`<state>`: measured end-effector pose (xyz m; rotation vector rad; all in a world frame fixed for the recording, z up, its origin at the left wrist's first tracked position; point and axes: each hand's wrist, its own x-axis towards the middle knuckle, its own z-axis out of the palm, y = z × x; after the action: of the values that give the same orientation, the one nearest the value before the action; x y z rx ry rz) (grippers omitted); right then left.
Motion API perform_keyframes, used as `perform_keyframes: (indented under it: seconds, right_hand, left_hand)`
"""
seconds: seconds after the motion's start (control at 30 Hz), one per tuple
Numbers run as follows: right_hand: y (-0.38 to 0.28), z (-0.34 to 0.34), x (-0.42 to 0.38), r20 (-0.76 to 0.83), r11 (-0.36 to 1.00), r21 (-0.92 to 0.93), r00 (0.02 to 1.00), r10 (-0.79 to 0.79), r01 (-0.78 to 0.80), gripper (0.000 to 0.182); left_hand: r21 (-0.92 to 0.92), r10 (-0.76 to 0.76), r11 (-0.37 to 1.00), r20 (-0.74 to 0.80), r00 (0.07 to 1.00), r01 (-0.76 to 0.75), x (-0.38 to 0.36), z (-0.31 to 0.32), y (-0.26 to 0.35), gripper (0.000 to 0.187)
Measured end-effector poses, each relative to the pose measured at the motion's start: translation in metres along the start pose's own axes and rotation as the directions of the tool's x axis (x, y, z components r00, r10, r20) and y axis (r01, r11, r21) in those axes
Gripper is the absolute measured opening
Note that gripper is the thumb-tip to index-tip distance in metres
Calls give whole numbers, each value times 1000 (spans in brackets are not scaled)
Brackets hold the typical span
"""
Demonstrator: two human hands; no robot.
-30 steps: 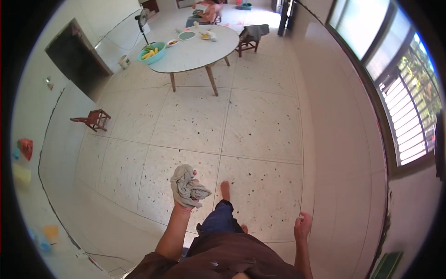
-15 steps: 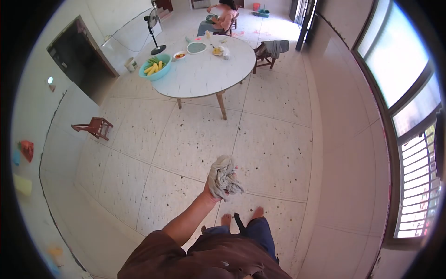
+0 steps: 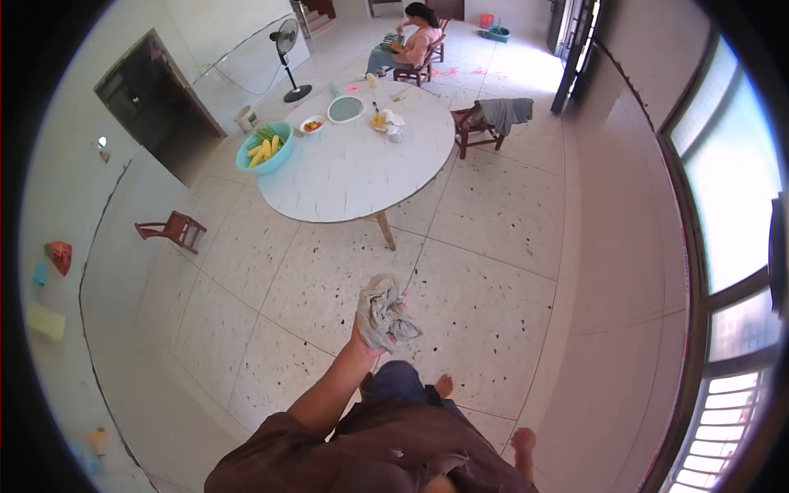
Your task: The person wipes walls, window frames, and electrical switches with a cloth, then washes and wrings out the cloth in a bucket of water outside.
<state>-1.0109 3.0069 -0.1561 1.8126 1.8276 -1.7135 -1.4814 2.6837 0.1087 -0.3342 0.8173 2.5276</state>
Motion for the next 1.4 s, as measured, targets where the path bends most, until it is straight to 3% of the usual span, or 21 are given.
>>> perform_keyframes:
  seconds: [0.07, 0.23, 0.33, 0.37, 0.47, 0.57, 0.63, 0.73, 0.8, 0.83, 0.97, 1.0, 1.03, 1.07, 1.1, 1.17, 1.2, 1.23, 1.27, 1.33, 1.4]
  right_hand:
    - [-62, -22, 59, 3, 989, 97, 993, -116, 115, 15]
    - [-190, -21, 137, -60, 983, -30, 981, -185, 183, 22]
    - [-241, 2, 127, -73, 988, -16, 985, -157, 156, 23]
    - [-244, 7, 122, -82, 991, -60, 989, -121, 117, 23]
    - [-201, 36, 136, -92, 984, -176, 996, -10, -7, 20]
    - [-220, 67, 102, -128, 974, -153, 981, 148, -167, 22]
    - [-286, 83, 83, 42, 872, -487, 995, 86, -55, 27]
    - [-254, 114, 114, -5, 811, -581, 997, 79, -68, 36]
    - [-282, 119, 141, -13, 830, -550, 994, 105, -95, 36]
    - [-296, 118, 159, -22, 848, -513, 990, 139, -131, 36]
    - [-366, 90, 259, -38, 888, -402, 973, 226, -222, 37]
    - [-385, 77, 295, -28, 891, -406, 978, 209, -202, 37]
    - [-406, 62, 332, -14, 891, -422, 984, 179, -168, 37]
    - [-412, 43, 387, 83, 829, -559, 996, 25, 26, 36]
    - [-417, 24, 443, 177, 715, -665, 976, -129, 216, 35]
    - [-435, 28, 516, -71, 968, -252, 997, -5, -13, 30]
    - [-503, 8, 532, -16, 990, -135, 999, -32, 30, 20]
    - [-577, -4, 540, -82, 996, -81, 996, -44, 38, 22]
    - [-624, -14, 566, -120, 990, -106, 987, -110, 98, 22]
    - [-681, -23, 617, -159, 978, -135, 971, -178, 157, 22]
    - [-718, -27, 672, -174, 904, -269, 906, -385, 333, 23]
  left_hand:
    - [-41, -1, 999, 15, 1000, 2, 30, 12, -1, 39]
    - [-181, -85, 980, -4, 996, 83, 135, 33, 2, 45]
    - [-149, -207, 950, 360, 910, 275, 212, 44, -4, 46]
    - [-73, -157, 981, 241, 958, 179, 232, 70, -4, 37]
    - [52, -158, 987, 154, 975, 152, 307, 128, -15, 33]
    - [-51, -312, 949, 21, 950, 312, 362, 217, -15, 34]
    - [65, -354, 935, 181, 917, 348, 414, 247, -16, 38]
    - [175, -278, 952, 162, 947, 250, 481, 295, -34, 34]
    - [464, -172, 885, 401, 900, -38, 523, 315, -51, 30]
    - [396, -248, 913, 354, 902, 96, 545, 319, -63, 32]
    - [276, -221, 943, 92, 971, 188, 599, 367, -87, 40]
    - [277, -177, 949, 68, 982, 151, 613, 374, -90, 40]
    - [146, -311, 947, 187, 932, 287, 632, 380, -99, 46]
    - [35, -415, 903, 334, 846, 429, 654, 390, -109, 55]
    - [36, -398, 911, 342, 851, 412, 676, 399, -117, 55]
    - [25, -358, 931, 252, 899, 363, 702, 400, -113, 64]
    - [19, -344, 937, 214, 914, 349, 712, 398, -102, 67]
    - [-36, -362, 919, 311, 879, 392, 726, 405, -106, 59]
    - [-84, -365, 896, 416, 833, 435, 745, 414, -108, 52]
    - [-110, -329, 911, 384, 863, 397, 789, 417, -116, 53]
    - [-146, -283, 926, 344, 895, 349, 830, 422, -120, 53]
